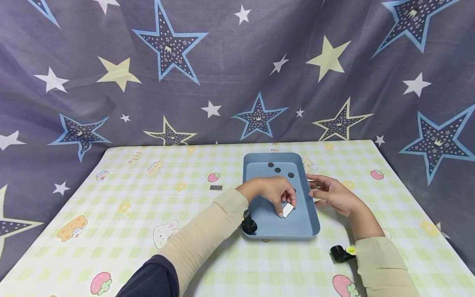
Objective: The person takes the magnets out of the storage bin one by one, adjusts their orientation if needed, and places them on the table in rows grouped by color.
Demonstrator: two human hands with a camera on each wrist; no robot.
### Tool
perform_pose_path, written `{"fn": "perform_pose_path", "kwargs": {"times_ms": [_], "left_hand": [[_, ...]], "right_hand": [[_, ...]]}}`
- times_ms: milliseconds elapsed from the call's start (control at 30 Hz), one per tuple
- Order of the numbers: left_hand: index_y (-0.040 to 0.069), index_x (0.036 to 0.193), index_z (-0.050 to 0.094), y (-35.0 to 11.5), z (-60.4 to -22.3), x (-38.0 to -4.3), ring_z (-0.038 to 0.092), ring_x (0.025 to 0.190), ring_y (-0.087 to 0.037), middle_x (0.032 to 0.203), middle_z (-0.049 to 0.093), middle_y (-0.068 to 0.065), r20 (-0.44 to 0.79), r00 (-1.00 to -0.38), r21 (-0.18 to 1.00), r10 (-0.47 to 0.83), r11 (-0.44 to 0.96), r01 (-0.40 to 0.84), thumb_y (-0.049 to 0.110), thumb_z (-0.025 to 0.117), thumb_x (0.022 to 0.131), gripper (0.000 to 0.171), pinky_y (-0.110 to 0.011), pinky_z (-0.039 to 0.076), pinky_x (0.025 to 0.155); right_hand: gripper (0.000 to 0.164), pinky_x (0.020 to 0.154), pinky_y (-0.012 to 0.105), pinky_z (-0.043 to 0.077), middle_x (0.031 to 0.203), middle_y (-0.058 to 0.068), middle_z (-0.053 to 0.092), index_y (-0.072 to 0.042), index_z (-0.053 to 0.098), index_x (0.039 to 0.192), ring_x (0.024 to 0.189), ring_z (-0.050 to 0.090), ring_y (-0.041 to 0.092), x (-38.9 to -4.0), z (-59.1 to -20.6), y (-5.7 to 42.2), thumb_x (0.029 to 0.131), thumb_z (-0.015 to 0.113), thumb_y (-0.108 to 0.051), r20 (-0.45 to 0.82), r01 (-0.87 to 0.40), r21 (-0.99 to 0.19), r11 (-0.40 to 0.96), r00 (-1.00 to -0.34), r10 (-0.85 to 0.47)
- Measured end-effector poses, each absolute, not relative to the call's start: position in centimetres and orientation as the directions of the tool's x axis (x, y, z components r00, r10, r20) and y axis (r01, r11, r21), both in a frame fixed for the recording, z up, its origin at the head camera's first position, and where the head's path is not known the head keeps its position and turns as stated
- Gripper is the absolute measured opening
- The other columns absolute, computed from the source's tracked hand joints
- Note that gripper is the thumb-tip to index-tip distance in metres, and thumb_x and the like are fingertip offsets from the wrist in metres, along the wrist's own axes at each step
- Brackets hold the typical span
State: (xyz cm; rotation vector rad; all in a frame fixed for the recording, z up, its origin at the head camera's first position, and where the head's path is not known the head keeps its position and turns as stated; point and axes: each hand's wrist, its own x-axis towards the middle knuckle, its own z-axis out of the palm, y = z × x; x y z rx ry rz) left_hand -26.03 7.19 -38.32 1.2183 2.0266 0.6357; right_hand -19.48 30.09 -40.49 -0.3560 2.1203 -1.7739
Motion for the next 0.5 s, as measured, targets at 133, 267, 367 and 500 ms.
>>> {"fn": "perform_pose_path", "kwargs": {"times_ms": [133, 267, 367, 500], "left_hand": [[0.002, 0.092, 0.067, 7.12, -38.27, -25.98, 0.05, 0.068, -0.007, 0.079, 0.061, -0.002, -0.276, -0.318, 0.73, 0.907, 0.413, 0.544, -0.006, 0.086, 0.068, 0.031, -0.016, 0.046, 0.065], [0.001, 0.089, 0.067, 6.99, -38.25, -26.08, 0.056, 0.068, -0.008, 0.077, 0.064, -0.003, -0.265, -0.337, 0.754, 0.903, 0.412, 0.512, -0.008, 0.085, 0.069, 0.028, -0.018, 0.05, 0.065], [0.0, 0.091, 0.07, 6.84, -38.24, -26.16, 0.06, 0.069, -0.011, 0.077, 0.066, -0.005, -0.285, -0.353, 0.779, 0.891, 0.43, 0.456, -0.008, 0.082, 0.071, 0.025, -0.023, 0.053, 0.065], [0.0, 0.098, 0.073, 6.6, -38.03, -26.16, 0.062, 0.065, -0.014, 0.076, 0.065, -0.007, -0.336, -0.379, 0.809, 0.862, 0.471, 0.352, -0.009, 0.079, 0.075, 0.026, -0.029, 0.057, 0.061]], "right_hand": [[0.068, 0.08, 0.035, 0.056, 0.144, 0.042, 0.026, 0.012, 0.016, 0.15, 0.103, 0.061, 0.006, -19.44, -40.43, 30.13, 0.098, 0.056, -0.004, -0.114, 0.038, -0.981, 0.19, -0.907, -0.405], [0.068, 0.079, 0.035, 0.056, 0.144, 0.042, 0.025, 0.012, 0.016, 0.15, 0.102, 0.061, 0.007, -19.44, -40.35, 30.09, 0.097, 0.057, -0.004, -0.118, 0.044, -0.981, 0.189, -0.907, -0.404], [0.069, 0.08, 0.035, 0.056, 0.144, 0.041, 0.026, 0.012, 0.016, 0.15, 0.102, 0.061, 0.007, -19.45, -40.35, 30.03, 0.097, 0.057, -0.003, -0.121, 0.05, -0.982, 0.183, -0.907, -0.402], [0.069, 0.08, 0.035, 0.056, 0.143, 0.04, 0.027, 0.012, 0.016, 0.15, 0.102, 0.06, 0.007, -19.46, -40.34, 29.98, 0.097, 0.057, -0.003, -0.126, 0.056, -0.982, 0.181, -0.909, -0.398]]}}
